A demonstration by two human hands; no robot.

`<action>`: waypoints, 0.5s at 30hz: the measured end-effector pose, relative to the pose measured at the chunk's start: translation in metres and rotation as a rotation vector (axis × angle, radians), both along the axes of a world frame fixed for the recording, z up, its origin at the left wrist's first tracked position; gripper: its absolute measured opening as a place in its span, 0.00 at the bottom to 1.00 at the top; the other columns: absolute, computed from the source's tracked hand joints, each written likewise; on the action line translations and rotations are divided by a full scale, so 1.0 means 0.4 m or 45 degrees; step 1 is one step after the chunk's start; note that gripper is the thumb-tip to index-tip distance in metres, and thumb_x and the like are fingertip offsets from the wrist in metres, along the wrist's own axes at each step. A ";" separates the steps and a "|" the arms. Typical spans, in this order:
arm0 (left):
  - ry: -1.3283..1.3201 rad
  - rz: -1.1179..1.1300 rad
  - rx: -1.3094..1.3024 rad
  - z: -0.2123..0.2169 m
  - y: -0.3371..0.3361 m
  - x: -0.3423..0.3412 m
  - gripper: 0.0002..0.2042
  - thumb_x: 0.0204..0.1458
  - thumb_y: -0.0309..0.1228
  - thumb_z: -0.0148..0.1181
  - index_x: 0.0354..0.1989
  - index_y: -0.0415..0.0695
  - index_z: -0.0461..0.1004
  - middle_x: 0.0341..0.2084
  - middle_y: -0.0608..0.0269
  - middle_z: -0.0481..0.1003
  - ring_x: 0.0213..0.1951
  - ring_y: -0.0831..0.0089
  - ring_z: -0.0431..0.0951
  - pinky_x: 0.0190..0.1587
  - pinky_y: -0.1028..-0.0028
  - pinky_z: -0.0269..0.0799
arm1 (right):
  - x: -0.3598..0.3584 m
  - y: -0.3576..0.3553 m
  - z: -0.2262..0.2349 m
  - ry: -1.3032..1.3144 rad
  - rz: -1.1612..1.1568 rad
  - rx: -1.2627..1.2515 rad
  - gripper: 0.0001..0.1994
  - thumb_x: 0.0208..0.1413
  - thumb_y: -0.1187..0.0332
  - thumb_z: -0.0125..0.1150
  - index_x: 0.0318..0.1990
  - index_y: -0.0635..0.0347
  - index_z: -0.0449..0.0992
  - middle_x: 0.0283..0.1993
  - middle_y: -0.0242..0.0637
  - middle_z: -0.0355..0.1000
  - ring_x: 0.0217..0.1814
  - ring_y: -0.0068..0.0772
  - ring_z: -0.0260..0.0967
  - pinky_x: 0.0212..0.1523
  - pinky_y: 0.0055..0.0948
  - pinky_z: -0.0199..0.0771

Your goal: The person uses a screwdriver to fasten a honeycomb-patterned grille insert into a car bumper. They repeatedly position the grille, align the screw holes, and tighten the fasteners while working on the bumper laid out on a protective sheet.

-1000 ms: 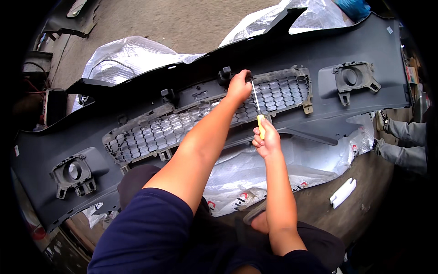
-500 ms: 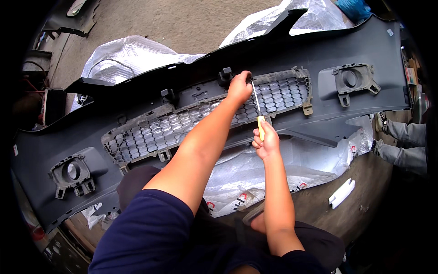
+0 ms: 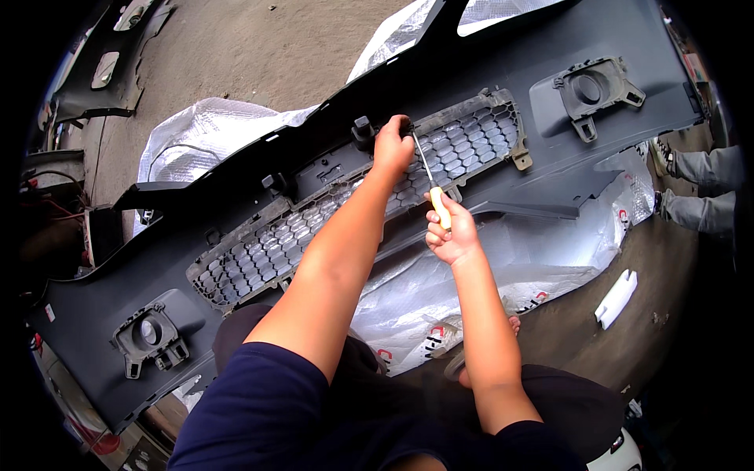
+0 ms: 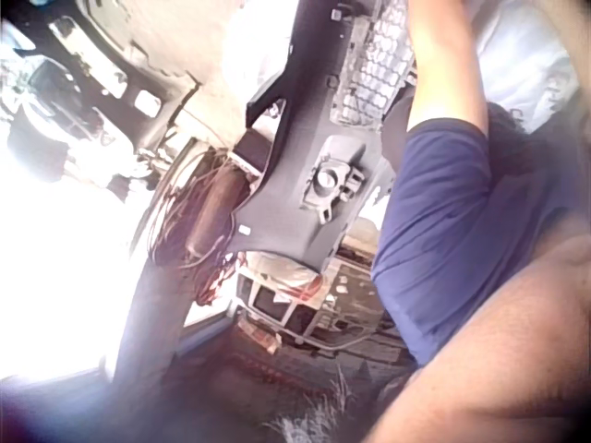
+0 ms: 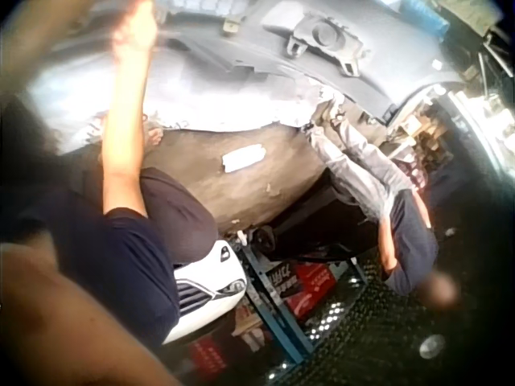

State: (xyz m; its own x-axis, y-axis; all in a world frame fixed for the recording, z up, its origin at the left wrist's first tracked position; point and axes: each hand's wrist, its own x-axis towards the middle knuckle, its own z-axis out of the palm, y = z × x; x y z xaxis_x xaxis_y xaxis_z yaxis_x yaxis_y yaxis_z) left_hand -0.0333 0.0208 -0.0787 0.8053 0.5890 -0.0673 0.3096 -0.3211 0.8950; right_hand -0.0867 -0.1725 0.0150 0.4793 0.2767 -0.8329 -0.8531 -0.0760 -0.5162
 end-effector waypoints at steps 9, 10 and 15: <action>-0.007 -0.020 0.059 0.009 0.000 0.009 0.23 0.45 0.23 0.53 0.54 0.38 0.70 0.48 0.48 0.77 0.52 0.59 0.78 0.57 0.67 0.70 | -0.006 -0.003 -0.053 -0.838 0.299 -0.431 0.17 0.58 0.57 0.61 0.49 0.58 0.73 0.33 0.39 0.74 0.20 0.34 0.68 0.22 0.35 0.67; 0.011 -0.017 0.088 0.013 -0.001 0.007 0.23 0.45 0.23 0.53 0.54 0.38 0.70 0.48 0.48 0.77 0.52 0.59 0.78 0.57 0.67 0.71 | -0.007 -0.004 -0.057 -1.019 0.349 -0.520 0.18 0.58 0.57 0.62 0.49 0.57 0.73 0.34 0.40 0.75 0.21 0.36 0.70 0.23 0.36 0.69; -0.008 -0.009 0.111 0.015 0.010 0.004 0.22 0.45 0.24 0.54 0.52 0.39 0.72 0.45 0.49 0.78 0.49 0.59 0.79 0.55 0.67 0.72 | -0.003 0.000 -0.021 -0.588 0.088 -0.254 0.15 0.60 0.57 0.60 0.48 0.55 0.72 0.32 0.36 0.70 0.19 0.29 0.60 0.21 0.30 0.60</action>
